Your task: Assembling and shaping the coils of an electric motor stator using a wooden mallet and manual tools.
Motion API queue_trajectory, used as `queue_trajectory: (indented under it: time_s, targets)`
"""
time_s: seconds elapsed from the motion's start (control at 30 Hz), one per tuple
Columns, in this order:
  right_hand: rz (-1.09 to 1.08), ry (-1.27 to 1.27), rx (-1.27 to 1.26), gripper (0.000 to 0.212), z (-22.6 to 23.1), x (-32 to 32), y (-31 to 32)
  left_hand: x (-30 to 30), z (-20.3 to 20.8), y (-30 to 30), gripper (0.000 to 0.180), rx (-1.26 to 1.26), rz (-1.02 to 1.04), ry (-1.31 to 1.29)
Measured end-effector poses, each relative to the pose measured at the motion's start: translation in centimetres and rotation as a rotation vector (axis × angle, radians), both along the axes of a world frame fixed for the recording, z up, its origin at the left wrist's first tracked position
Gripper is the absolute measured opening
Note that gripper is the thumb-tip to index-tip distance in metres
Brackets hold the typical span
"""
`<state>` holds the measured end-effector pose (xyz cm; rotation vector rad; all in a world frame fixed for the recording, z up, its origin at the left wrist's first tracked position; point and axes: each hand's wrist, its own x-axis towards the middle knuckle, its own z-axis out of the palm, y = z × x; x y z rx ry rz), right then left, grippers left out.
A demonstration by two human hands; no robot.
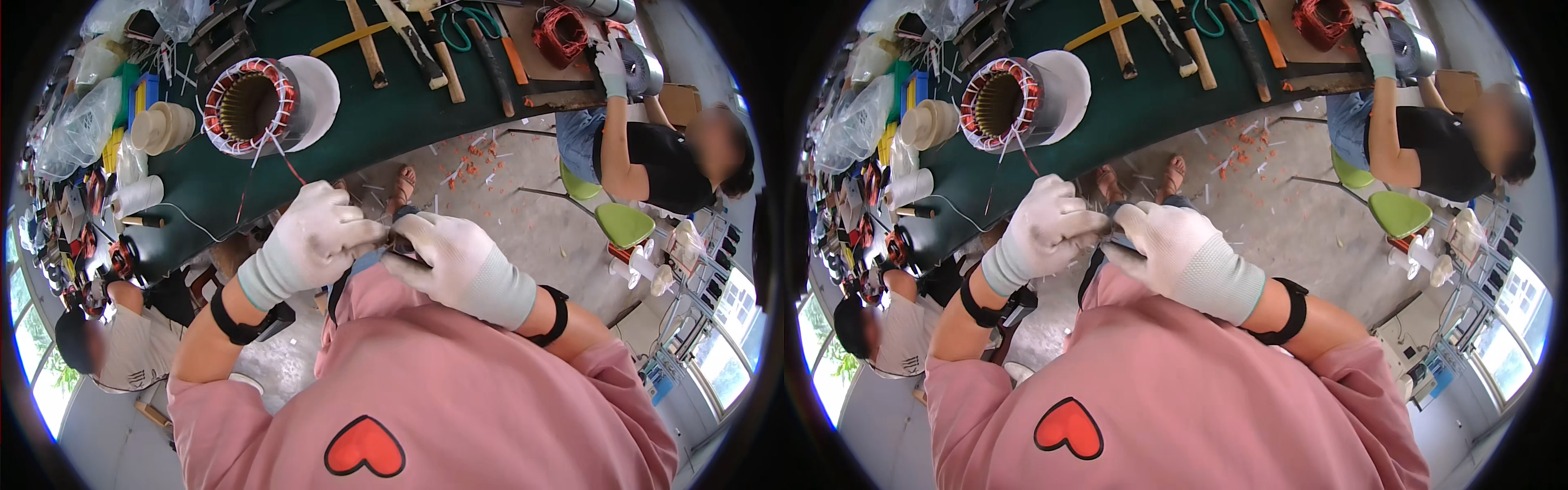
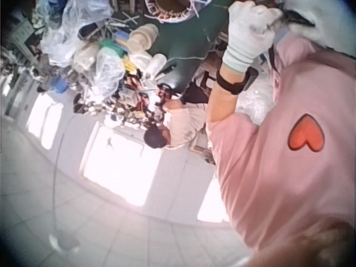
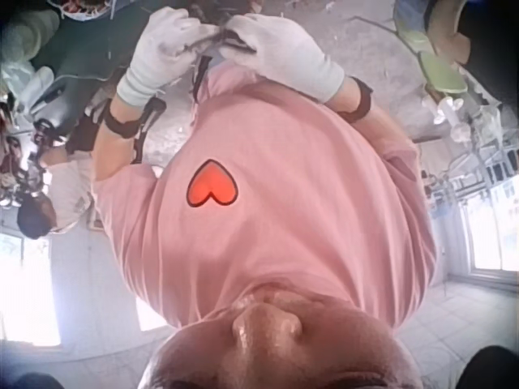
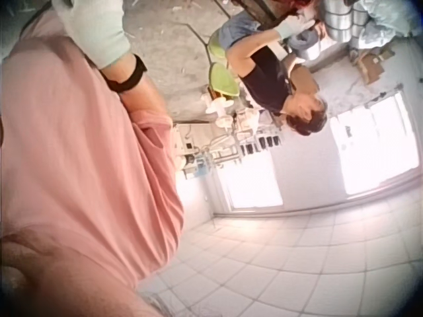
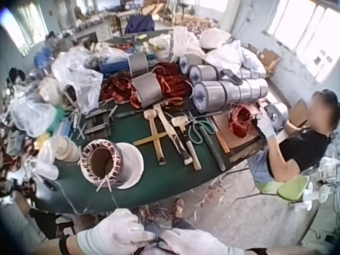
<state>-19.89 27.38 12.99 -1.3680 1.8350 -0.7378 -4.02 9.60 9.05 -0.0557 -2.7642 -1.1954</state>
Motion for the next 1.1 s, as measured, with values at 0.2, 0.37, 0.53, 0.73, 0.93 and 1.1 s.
queue_trajectory:
  time_s: [0.2, 0.37, 0.53, 0.73, 0.93, 1.1]
  targets:
    - [-0.033, -0.451, 0.336, 0.021, 1.1, -2.2, 0.3, -0.2, 0.0, 0.8, 0.023, -0.002, 0.042, -0.018]
    - [-0.155, -1.105, 0.68, 0.035, 0.0, -3.9, 0.7, 0.3, 0.6, 0.6, 0.025, -0.026, 0.06, -0.071]
    - [-0.338, -1.319, 0.71, 0.038, 1.2, -1.4, -0.6, 0.8, -0.4, 0.7, 0.023, 0.032, 0.097, 0.083]
    - [-0.513, -1.214, 0.672, 0.043, -1.7, -0.9, 3.8, 3.1, 1.7, 0.7, 0.022, 0.325, -0.075, 0.369]
    - [-0.076, -0.705, 0.671, 0.048, -14.2, 9.3, -5.5, 10.8, 7.6, 3.2, 0.018, 0.432, -0.071, 0.547]
    - [-0.211, -0.794, 0.011, 0.078, -20.4, 20.3, -17.3, 20.4, 7.0, 0.7, 0.021, 0.435, 0.353, 0.18]
